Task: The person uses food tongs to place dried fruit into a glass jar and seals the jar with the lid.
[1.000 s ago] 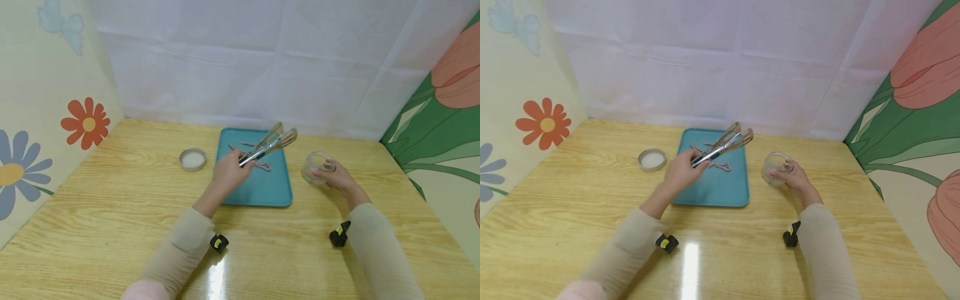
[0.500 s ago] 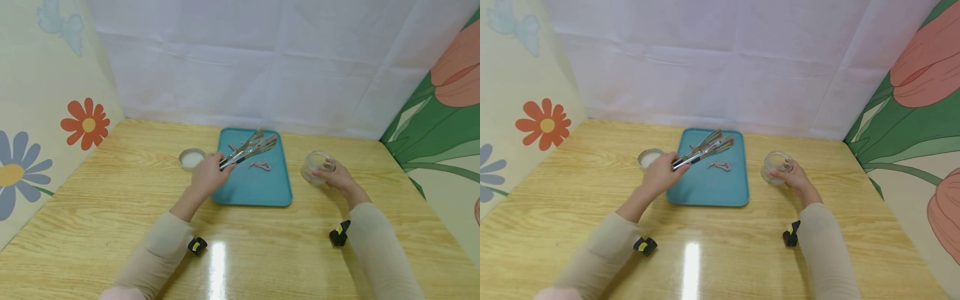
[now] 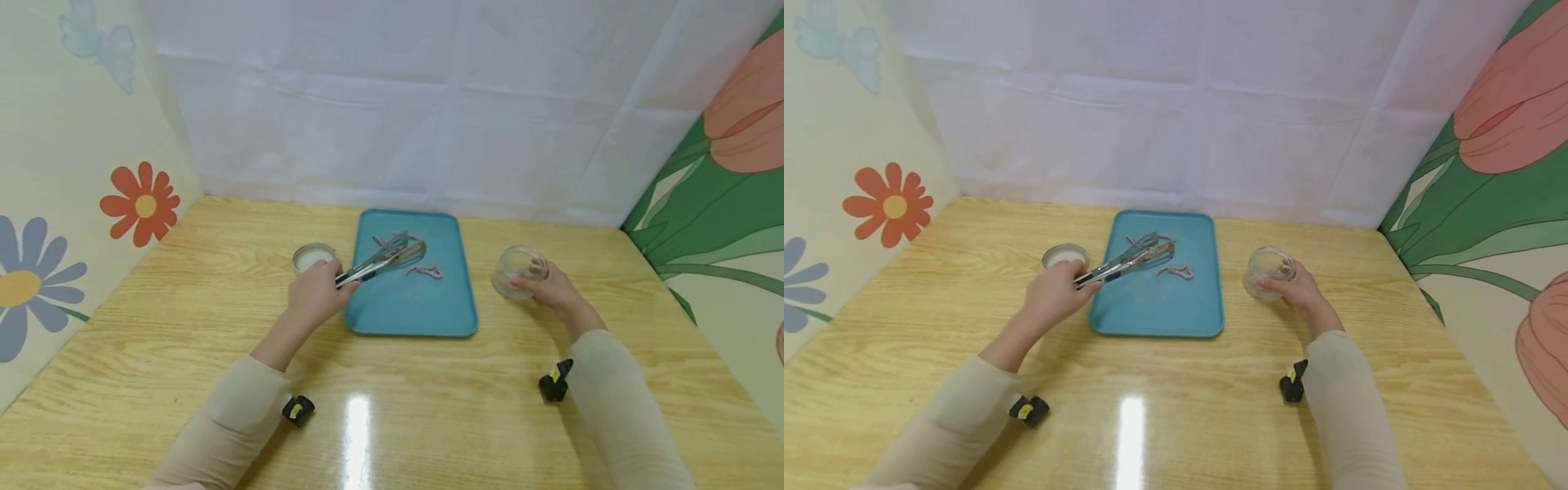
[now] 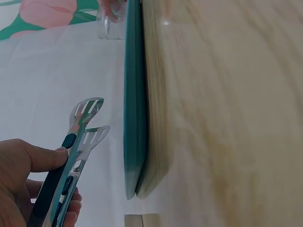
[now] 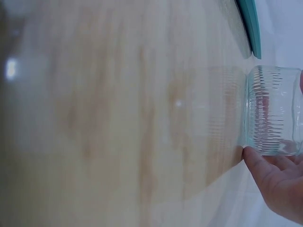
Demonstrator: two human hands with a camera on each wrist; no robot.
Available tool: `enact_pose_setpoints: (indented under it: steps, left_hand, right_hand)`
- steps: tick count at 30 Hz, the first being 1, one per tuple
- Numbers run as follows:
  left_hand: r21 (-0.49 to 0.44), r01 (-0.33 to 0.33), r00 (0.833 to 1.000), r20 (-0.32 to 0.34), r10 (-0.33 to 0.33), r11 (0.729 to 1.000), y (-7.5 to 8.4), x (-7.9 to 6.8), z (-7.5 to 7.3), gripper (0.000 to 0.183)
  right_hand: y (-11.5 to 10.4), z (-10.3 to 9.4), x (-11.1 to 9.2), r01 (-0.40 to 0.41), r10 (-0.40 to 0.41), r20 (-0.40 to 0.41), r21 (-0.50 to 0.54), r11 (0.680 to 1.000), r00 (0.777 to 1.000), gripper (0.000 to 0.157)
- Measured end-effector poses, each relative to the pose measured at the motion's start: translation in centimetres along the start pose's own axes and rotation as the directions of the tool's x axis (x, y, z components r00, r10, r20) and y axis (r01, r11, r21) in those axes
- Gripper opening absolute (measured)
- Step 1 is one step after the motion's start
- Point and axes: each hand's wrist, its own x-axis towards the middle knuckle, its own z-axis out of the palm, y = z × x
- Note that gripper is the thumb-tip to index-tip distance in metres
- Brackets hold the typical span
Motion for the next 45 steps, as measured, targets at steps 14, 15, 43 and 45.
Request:
enact_pose_setpoints:
  steps: [14, 15, 43, 45]
  left_hand:
    - [0.054, 0.005, 0.999, 0.044, -0.008, 0.999, -0.03, -0.29, -0.22, 0.027]
    - [0.059, 0.006, 0.999, 0.050, -0.009, 0.998, -0.01, -0.27, -0.20, 0.027]
    - [0.090, -0.024, 0.997, 0.069, 0.018, 0.996, 0.26, -0.17, 0.59, 0.021]
    - [0.088, -0.026, 0.997, 0.069, 0.020, 0.996, 0.23, -0.18, 0.62, 0.021]
  right_hand:
    - [0.24, 0.08, -0.02, -0.005, 0.005, -0.004, -0.012, 1.000, 1.000, 0.096]
    - [0.24, 0.07, -0.05, -0.007, 0.007, -0.004, -0.011, 1.000, 1.000, 0.096]
    - [-0.11, 0.04, -0.20, 0.010, -0.010, -0.007, -0.025, 1.000, 1.000, 0.096]
    - [-0.12, 0.03, -0.20, 0.013, -0.013, -0.005, -0.016, 1.000, 1.000, 0.096]
